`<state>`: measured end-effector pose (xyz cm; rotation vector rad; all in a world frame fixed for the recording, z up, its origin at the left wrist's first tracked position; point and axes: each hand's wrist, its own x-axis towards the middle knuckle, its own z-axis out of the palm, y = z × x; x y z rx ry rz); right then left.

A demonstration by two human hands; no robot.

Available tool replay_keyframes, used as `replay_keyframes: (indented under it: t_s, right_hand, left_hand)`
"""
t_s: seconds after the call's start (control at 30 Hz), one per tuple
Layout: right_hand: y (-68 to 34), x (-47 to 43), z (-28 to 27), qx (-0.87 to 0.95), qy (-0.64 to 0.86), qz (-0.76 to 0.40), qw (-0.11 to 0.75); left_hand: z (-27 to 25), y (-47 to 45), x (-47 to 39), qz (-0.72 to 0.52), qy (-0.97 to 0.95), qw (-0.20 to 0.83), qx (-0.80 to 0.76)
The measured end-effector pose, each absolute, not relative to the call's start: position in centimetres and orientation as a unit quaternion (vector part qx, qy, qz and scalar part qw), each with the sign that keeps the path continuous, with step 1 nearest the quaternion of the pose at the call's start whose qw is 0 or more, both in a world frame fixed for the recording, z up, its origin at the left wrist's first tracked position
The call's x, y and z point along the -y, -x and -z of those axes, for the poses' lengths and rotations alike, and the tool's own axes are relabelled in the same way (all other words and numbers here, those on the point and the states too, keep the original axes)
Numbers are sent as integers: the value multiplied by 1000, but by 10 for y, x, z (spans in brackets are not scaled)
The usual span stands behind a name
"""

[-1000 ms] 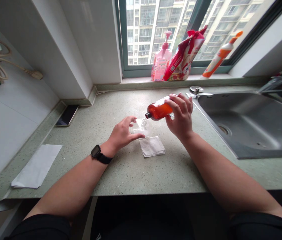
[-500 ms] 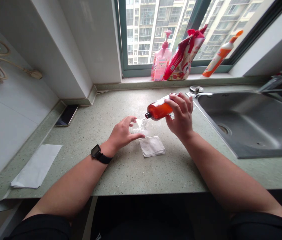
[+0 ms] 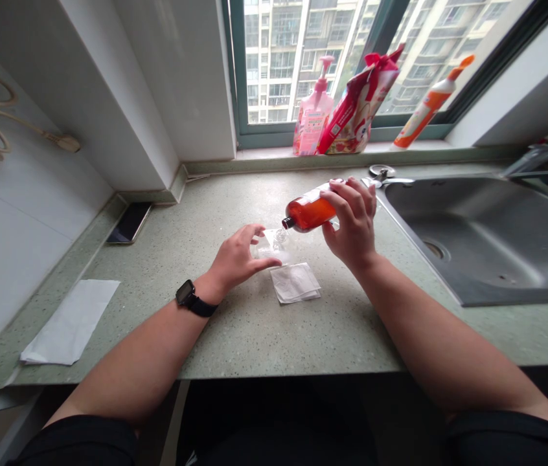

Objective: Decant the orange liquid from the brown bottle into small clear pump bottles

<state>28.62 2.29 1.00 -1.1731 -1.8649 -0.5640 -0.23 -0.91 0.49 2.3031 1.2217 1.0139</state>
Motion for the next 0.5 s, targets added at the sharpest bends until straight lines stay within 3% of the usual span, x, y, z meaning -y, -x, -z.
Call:
replay_keyframes:
  t_s: [0.5]
  right_hand:
    - [-286,-21,-14,745,493,205,400]
  left_hand:
    - [-6,3,9,-355,-813,165,-431]
